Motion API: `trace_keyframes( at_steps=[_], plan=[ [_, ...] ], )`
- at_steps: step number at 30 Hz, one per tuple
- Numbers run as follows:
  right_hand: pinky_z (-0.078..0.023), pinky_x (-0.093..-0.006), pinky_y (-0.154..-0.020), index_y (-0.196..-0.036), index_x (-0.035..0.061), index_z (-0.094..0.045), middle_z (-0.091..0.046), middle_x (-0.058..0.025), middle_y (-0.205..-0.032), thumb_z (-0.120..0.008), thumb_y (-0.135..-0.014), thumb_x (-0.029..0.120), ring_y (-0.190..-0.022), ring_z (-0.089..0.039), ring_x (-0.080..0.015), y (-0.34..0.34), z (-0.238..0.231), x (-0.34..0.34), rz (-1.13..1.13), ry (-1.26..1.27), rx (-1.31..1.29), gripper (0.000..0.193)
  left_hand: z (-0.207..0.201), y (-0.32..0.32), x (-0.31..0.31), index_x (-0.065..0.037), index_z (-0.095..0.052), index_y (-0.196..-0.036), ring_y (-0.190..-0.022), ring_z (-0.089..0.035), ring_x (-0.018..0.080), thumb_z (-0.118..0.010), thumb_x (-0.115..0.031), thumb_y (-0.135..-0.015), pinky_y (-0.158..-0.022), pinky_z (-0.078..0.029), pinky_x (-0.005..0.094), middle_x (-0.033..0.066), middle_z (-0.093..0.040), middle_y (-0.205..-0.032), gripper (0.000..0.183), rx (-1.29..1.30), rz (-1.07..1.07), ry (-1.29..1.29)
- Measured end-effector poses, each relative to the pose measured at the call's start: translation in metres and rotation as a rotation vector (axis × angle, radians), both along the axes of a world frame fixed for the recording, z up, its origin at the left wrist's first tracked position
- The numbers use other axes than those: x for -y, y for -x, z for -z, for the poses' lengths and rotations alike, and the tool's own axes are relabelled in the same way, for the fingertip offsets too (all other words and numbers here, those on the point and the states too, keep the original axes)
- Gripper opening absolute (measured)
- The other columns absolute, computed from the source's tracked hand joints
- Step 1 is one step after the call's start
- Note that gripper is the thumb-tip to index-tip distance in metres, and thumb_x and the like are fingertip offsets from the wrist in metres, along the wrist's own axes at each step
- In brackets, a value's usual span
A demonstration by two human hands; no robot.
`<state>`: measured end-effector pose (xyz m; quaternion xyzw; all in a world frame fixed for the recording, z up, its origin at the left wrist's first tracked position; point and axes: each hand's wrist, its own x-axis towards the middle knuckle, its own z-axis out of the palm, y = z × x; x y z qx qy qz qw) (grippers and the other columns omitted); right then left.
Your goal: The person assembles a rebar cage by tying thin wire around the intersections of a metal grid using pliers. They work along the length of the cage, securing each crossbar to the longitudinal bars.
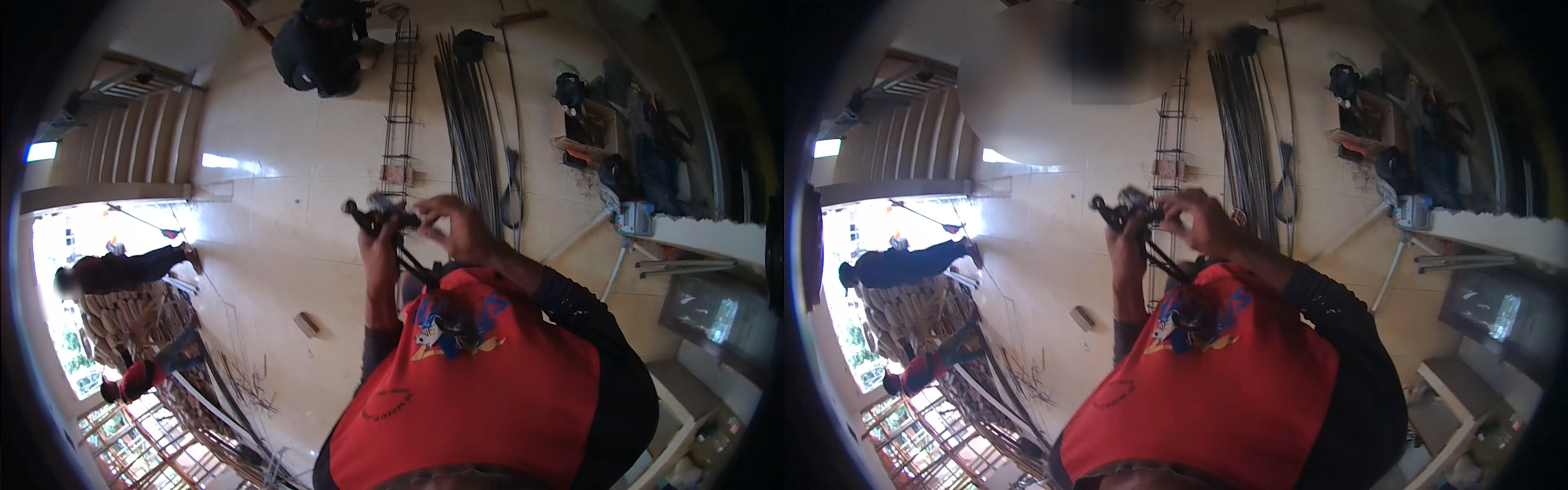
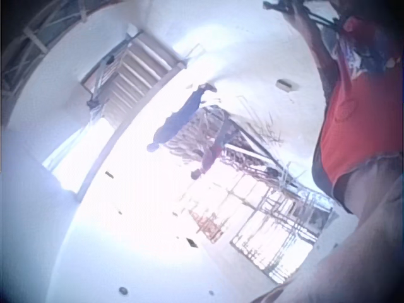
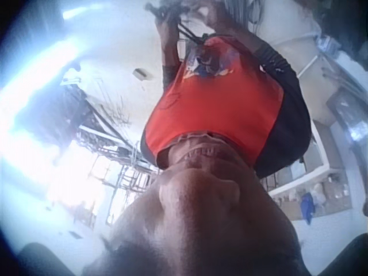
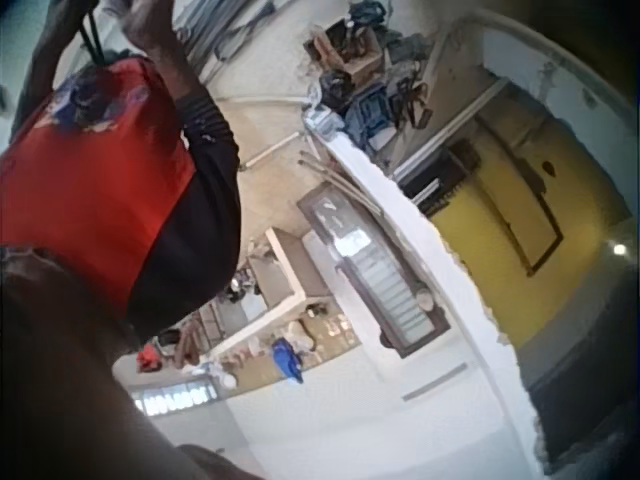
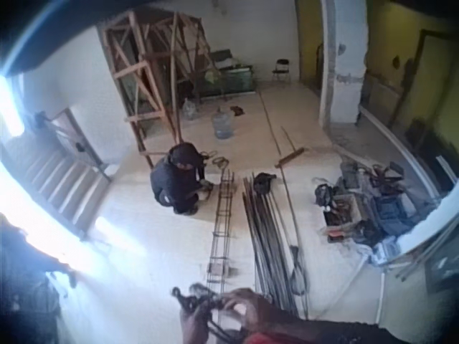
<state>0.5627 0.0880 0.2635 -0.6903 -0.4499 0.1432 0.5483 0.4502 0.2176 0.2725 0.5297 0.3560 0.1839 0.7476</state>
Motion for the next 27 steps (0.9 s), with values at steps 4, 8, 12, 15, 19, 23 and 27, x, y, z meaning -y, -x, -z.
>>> trace_keyframes(
  at_steps=[4, 8, 12, 15, 19, 23, 27],
  plan=[
    [-0.048, -0.03, -0.081, -0.11, 0.0008, -0.06, -0.066, -0.0097, -0.097, -0.065, -0.083, 0.007, -0.086, -0.066, -0.0189, -0.07, -0.029, 0.006, 0.159, -0.012, -0.191, 0.028, -0.005, -0.076, -0.013, -0.005, -0.049, -0.09, -0.064, -0.053, 0.008, -0.058, -0.003, -0.086, -0.054, -0.039, 0.0211, 0.0145, -0.067, -0.102, 0.011, 0.145, -0.013, 0.043],
    [-0.047, -0.0322, -0.083, -0.104, -0.0018, -0.061, -0.067, -0.0096, -0.089, -0.055, -0.089, 0.002, -0.086, -0.065, -0.0193, -0.126, -0.034, 0.007, 0.195, -0.175, -0.36, 0.017, -0.013, -0.141, -0.02, -0.006, -0.049, -0.091, -0.065, -0.055, 0.0094, -0.056, -0.003, -0.087, -0.056, -0.039, 0.0209, 0.016, -0.065, -0.109, 0.009, 0.2, 0.087, 0.103],
    [-0.042, -0.0369, -0.093, -0.103, 0.0014, -0.061, -0.066, -0.0077, -0.077, -0.058, -0.087, 0.003, -0.081, -0.064, -0.022, -0.183, -0.04, -0.014, 0.231, -0.152, 0.169, 0.017, -0.016, -0.198, -0.031, -0.006, -0.048, -0.091, -0.067, -0.055, 0.0079, -0.056, -0.003, -0.087, -0.057, -0.04, 0.0206, 0.0142, -0.065, -0.107, 0.009, 0.221, 0.188, 0.098],
    [-0.046, -0.0338, -0.087, -0.096, 0.0043, -0.065, -0.068, -0.0059, -0.082, -0.066, -0.081, 0.006, -0.083, -0.062, -0.0212, -0.221, -0.04, -0.03, 0.227, -0.302, 0.12, 0.016, -0.012, -0.247, -0.043, -0.007, -0.048, -0.089, -0.067, -0.054, 0.0067, -0.056, -0.004, -0.088, -0.057, -0.041, 0.0208, 0.013, -0.066, -0.106, 0.01, 0.234, 0.213, 0.114],
    [-0.044, -0.0394, -0.092, -0.098, 0.0079, -0.066, -0.066, -0.003, -0.082, -0.074, -0.073, 0.009, -0.083, -0.062, -0.0205, -0.284, -0.039, -0.062, 0.14, -0.181, 0.36, 0.026, -0.001, -0.308, -0.07, -0.007, -0.048, -0.089, -0.076, -0.058, 0.0083, -0.06, -0.005, -0.087, -0.062, -0.045, 0.0225, 0.0119, -0.066, -0.105, 0.013, 0.221, 0.226, 0.15],
    [-0.044, -0.0409, -0.087, -0.098, 0.0077, -0.066, -0.063, -0.0004, -0.076, -0.077, -0.068, 0.008, -0.077, -0.06, -0.0202, -0.339, -0.043, -0.104, 0.196, 0.018, 0.524, 0.032, -0.009, -0.374, -0.105, -0.003, -0.056, -0.093, -0.084, -0.059, 0.0091, -0.064, -0.008, -0.086, -0.07, -0.048, 0.0242, 0.0084, -0.065, -0.101, 0.011, 0.226, 0.209, 0.162],
    [-0.045, -0.0401, -0.085, -0.107, 0.0098, -0.064, -0.059, 0.0009, -0.073, -0.075, -0.069, 0.01, -0.076, -0.058, -0.0178, -0.387, -0.048, -0.136, 0.17, 0.113, 0.57, 0.04, -0.01, -0.415, -0.135, -0.002, -0.057, -0.096, -0.084, -0.059, 0.0095, -0.064, -0.008, -0.087, -0.07, -0.048, 0.0244, 0.0069, -0.064, -0.1, 0.013, 0.119, 0.13, 0.265]
  ],
)
